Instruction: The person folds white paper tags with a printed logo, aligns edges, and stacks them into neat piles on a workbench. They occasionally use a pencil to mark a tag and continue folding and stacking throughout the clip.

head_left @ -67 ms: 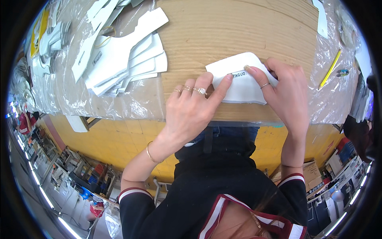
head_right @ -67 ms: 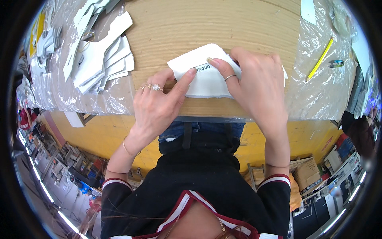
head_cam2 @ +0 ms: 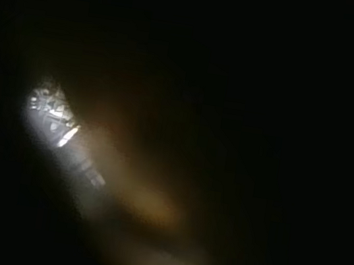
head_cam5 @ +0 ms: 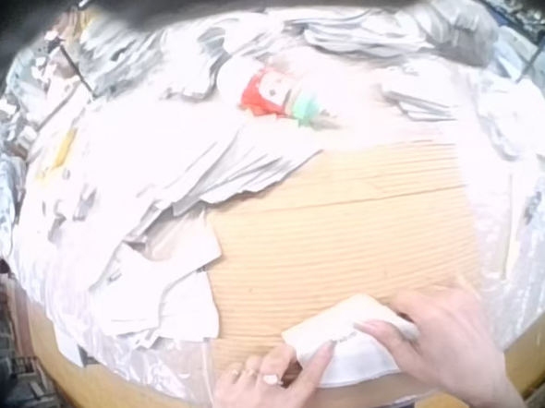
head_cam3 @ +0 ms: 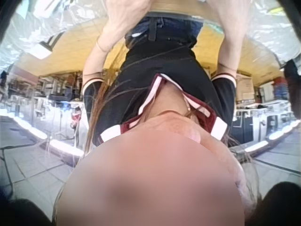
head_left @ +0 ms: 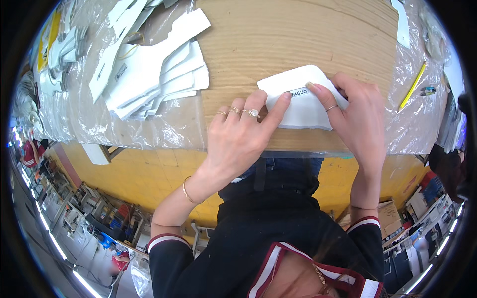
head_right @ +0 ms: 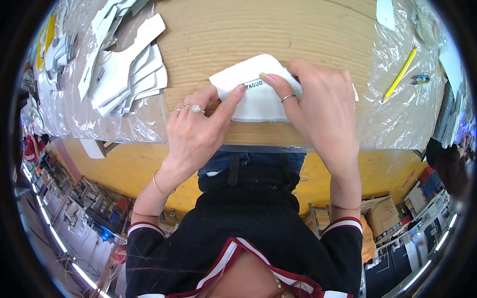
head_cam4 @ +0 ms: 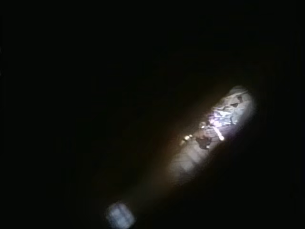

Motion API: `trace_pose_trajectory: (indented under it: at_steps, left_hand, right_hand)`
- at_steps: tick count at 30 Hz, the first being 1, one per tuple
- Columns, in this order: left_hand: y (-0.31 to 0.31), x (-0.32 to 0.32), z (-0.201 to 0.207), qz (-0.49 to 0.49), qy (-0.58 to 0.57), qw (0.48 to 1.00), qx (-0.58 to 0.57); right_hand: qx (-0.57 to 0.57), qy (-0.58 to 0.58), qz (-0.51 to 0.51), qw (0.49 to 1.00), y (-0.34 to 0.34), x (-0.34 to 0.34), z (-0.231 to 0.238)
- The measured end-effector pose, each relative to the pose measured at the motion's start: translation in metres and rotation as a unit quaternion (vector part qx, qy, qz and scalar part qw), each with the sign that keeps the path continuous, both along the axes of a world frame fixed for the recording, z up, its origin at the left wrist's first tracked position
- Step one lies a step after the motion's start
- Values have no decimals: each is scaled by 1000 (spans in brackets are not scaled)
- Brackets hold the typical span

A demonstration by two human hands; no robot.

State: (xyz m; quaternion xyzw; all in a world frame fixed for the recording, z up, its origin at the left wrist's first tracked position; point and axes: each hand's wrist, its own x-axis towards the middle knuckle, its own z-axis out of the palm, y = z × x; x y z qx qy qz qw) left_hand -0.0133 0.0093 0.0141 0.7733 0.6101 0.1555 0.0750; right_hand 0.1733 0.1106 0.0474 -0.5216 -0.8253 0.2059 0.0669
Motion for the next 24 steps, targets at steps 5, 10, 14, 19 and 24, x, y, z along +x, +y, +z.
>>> trace_pose_trajectory:
  at_steps: [5,10,14,19,24]
  left_hand:
    - [0,4,7,10,9,998,-55]
    - [4,3,8,0,20,998,-51]
    - [3,3,8,-1,24,998,-50]
    - [3,8,12,12,41,998,-56]
    - [2,15,17,46,45,995,-76]
  right_hand:
    - [28,25,9,999,3,-1,1]
    - [16,64,24,998,18,-11,-6]
    - [25,36,33,998,20,-16,-10]
    - [29,24,11,999,14,-16,-11]
    - [65,14,-5,998,8,-18,-16]
